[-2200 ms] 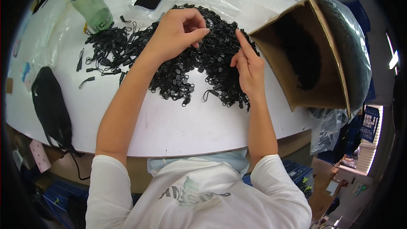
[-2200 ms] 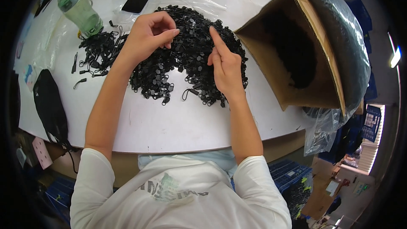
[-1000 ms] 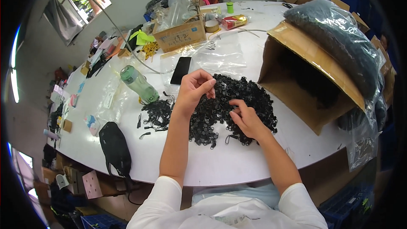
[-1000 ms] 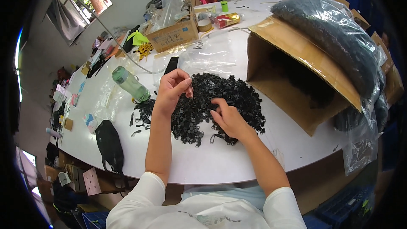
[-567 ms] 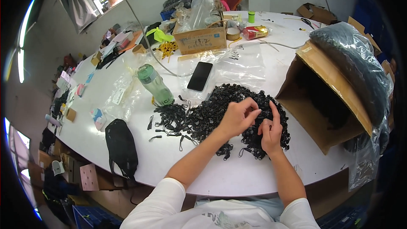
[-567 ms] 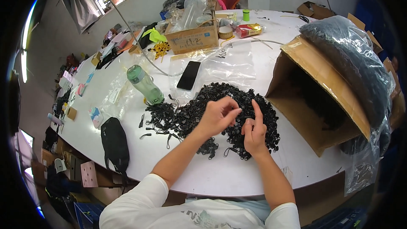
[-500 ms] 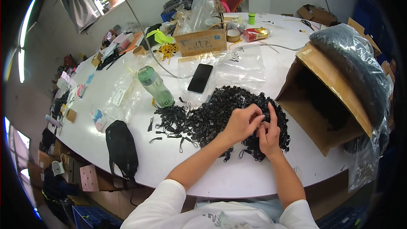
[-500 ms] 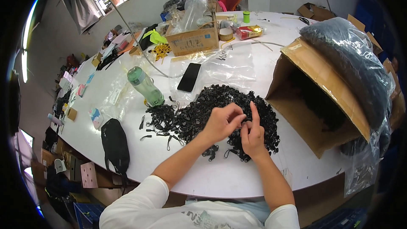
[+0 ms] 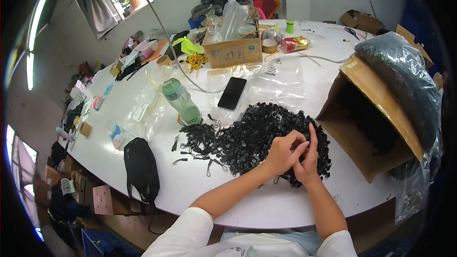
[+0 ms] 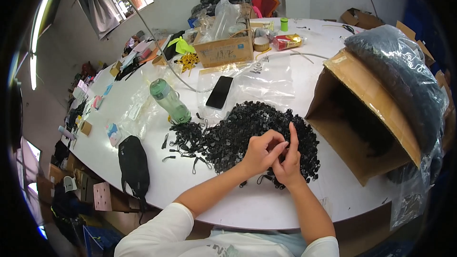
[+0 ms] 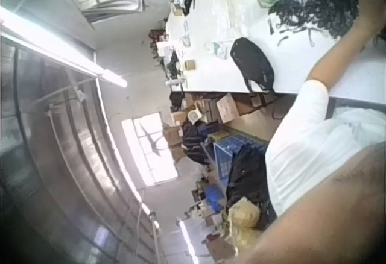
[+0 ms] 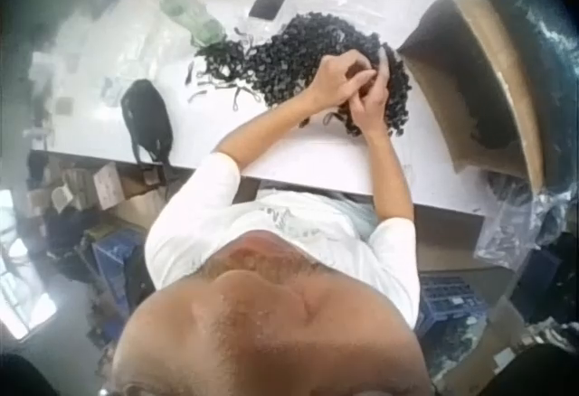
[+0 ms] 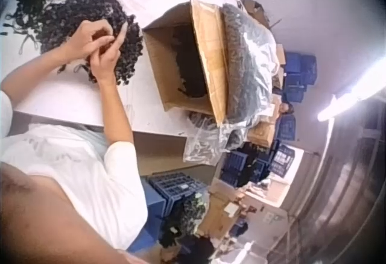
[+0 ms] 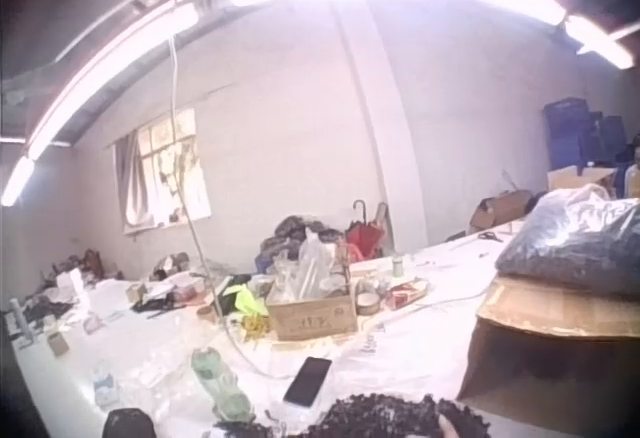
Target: The recorder is sitting at a workbench, sorting and assembling small black plastic components, likely lanyard or bag clips.
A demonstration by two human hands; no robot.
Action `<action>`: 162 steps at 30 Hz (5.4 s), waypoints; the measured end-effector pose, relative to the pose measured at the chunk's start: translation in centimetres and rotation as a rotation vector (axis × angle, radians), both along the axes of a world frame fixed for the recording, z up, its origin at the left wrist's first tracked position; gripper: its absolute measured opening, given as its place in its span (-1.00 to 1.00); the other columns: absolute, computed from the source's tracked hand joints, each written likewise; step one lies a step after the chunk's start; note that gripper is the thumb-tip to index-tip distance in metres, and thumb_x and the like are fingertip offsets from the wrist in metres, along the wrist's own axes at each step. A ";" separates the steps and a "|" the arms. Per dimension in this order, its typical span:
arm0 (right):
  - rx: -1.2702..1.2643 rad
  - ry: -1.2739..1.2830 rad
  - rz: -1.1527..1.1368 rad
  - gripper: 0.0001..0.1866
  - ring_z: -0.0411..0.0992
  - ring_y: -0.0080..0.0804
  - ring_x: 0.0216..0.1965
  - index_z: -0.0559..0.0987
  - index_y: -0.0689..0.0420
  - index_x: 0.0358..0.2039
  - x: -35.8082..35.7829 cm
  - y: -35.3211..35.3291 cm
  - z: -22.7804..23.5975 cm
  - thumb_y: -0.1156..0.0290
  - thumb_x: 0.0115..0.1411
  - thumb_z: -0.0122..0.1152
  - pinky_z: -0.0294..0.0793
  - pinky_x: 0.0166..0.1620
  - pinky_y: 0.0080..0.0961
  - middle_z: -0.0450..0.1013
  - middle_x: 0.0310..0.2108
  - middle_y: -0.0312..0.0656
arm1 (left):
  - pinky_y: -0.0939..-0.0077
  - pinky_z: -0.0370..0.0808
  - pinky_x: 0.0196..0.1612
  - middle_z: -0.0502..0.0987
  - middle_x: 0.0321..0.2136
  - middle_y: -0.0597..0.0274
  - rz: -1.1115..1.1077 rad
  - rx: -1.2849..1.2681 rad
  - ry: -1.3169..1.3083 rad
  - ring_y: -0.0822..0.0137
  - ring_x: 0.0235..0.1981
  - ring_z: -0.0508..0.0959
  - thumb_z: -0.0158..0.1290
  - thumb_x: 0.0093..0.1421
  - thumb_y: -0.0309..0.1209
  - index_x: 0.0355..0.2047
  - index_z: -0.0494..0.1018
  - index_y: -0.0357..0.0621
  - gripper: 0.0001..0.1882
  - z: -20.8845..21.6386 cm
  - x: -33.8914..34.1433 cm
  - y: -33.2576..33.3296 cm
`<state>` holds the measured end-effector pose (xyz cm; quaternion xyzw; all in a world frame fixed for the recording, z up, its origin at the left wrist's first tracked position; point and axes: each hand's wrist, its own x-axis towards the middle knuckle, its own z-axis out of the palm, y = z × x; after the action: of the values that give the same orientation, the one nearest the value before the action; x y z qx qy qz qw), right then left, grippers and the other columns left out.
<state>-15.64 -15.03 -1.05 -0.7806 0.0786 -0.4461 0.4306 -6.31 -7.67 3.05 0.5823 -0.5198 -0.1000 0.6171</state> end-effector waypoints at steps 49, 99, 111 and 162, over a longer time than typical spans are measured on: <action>0.521 0.193 0.312 -0.61 0.34 -0.70 -0.41 0.36 0.15 -0.17 -0.3 0.4 -0.7 0.57 -0.03 0.24 0.38 -0.36 -0.68 0.37 -0.43 -0.38 | 0.45 0.42 -0.61 0.47 -0.65 0.15 -0.018 -0.028 -0.614 0.21 -0.70 0.48 0.21 -0.02 -0.52 -0.47 0.46 -0.14 -0.87 -1.1 2.9 0.1; -0.444 0.187 -0.258 -0.85 0.40 -0.27 -0.65 0.55 0.16 -0.31 -1.3 -2.3 0.7 0.50 0.07 0.25 0.36 -0.55 -0.42 0.42 -0.63 -0.20 | 0.72 0.35 -0.68 0.50 -0.72 0.26 -0.098 0.472 0.190 0.56 -0.73 0.48 0.09 0.18 -0.46 -0.49 0.44 -0.31 -0.84 0.2 5.5 -0.3; -0.500 0.323 -0.221 -0.83 0.42 -0.27 -0.59 0.57 0.13 -0.30 -1.2 -1.5 0.4 0.47 0.03 0.22 0.37 -0.50 -0.38 0.38 -0.61 -0.23 | 0.59 0.39 -0.64 0.48 -0.74 0.16 -0.085 0.351 -0.209 0.44 -0.73 0.51 0.10 0.08 -0.51 -0.55 0.45 -0.30 -0.88 -0.2 4.2 -0.3; 0.089 0.084 -0.047 -0.89 0.30 -0.60 -0.74 0.55 0.31 -0.41 -1.3 -0.7 0.8 0.51 0.09 0.20 0.22 -0.63 -0.62 0.39 -0.72 -0.16 | 0.77 0.34 -0.55 0.47 -0.60 0.38 -0.455 0.473 0.731 0.61 -0.61 0.42 0.02 0.26 -0.41 -0.18 0.52 -0.30 -0.78 -0.6 4.7 -0.6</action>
<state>-16.94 -15.72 -0.25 -0.7766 0.1347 -0.4191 0.4506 -1.65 -8.31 2.44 0.5050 -0.3461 -0.5455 0.5724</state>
